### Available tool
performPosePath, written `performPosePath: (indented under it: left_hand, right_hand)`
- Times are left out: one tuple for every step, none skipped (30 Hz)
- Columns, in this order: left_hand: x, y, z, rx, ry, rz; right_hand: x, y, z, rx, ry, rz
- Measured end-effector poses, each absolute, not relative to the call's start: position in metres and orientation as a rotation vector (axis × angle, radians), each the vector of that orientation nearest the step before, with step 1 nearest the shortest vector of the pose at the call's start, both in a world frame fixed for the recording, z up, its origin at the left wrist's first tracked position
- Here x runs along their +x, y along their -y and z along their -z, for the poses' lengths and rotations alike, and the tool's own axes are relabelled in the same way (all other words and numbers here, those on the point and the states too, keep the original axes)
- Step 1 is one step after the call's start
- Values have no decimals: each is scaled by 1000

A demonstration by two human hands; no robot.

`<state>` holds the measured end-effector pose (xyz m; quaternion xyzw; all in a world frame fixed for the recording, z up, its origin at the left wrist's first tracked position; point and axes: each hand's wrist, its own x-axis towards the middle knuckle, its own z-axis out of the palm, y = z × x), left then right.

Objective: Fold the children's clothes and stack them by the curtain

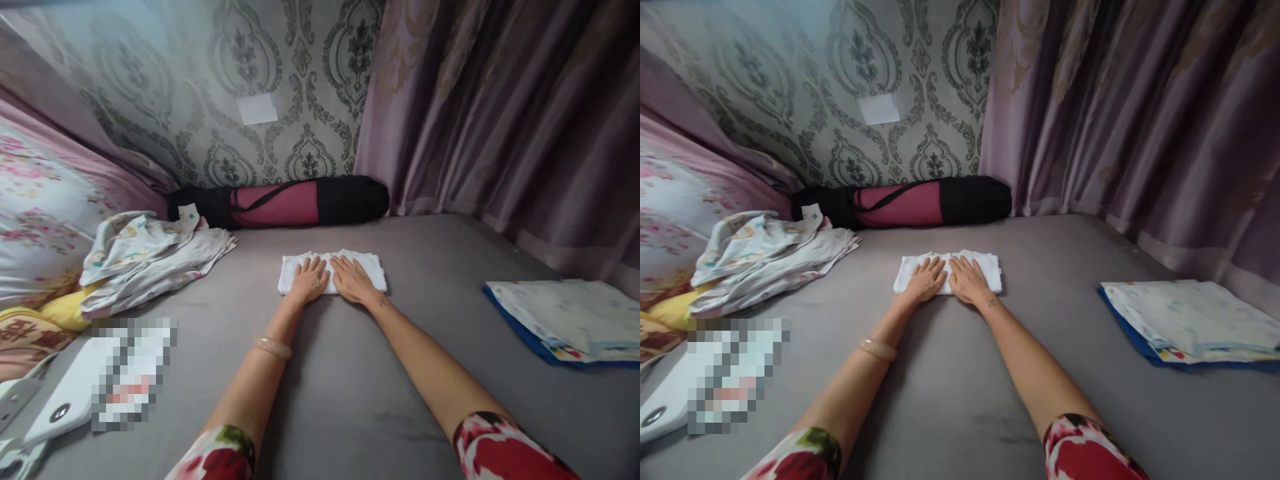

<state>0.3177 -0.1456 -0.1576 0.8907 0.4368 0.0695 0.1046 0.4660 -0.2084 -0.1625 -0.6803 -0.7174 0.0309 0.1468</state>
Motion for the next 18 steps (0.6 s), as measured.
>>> performPosePath:
  left_hand:
    - [318,146,158,2627,-1289,-225]
    - [318,146,158,2629,-1290,-244]
    - [319,147,157,2633,-1294,-267]
    - [320,148,155,2641,-1300,-302]
    - [321,150,153,2654,-1308,-350]
    - [322,151,151,2668,-1320,-410]
    - [324,152,149,2681,-1337,-479]
    - [325,153,147,2692,-1356,-540]
    - [326,154,147,2698,-1374,-575]
    - [327,154,147,2700,-1388,-572]
    - [327,154,150,2699,-1394,-534]
    - [327,153,153,2695,-1390,-472]
    - [327,152,157,2690,-1379,-403]
    - [326,151,161,2685,-1367,-347]
    - [326,150,164,2682,-1359,-314]
    - [325,149,166,2682,-1355,-301]
    - [325,149,168,2683,-1356,-302]
    - [325,149,168,2684,-1357,-308]
  right_hand:
    - [467,208,162,-1954,2070,-105]
    - [468,208,160,-1949,2077,-128]
    - [469,207,159,-1947,2077,-152]
    - [470,207,157,-1947,2069,-167]
    - [471,206,154,-1950,2054,-167]
    - [471,206,152,-1953,2034,-151]
    - [470,205,150,-1956,2014,-121]
    - [468,205,149,-1954,2004,-88]
    - [467,204,149,-1949,2006,-64]
    - [465,204,149,-1945,2018,-52]
    - [463,204,151,-1945,2032,-50]
    - [461,204,153,-1950,2045,-56]
    - [460,204,156,-1957,2053,-62]
    - [459,204,158,-1963,2053,-63]
    - [458,204,160,-1966,2050,-56]
    - [458,204,162,-1967,2047,-46]
    - [458,204,162,-1966,2045,-39]
    - [458,205,162,-1965,2047,-39]
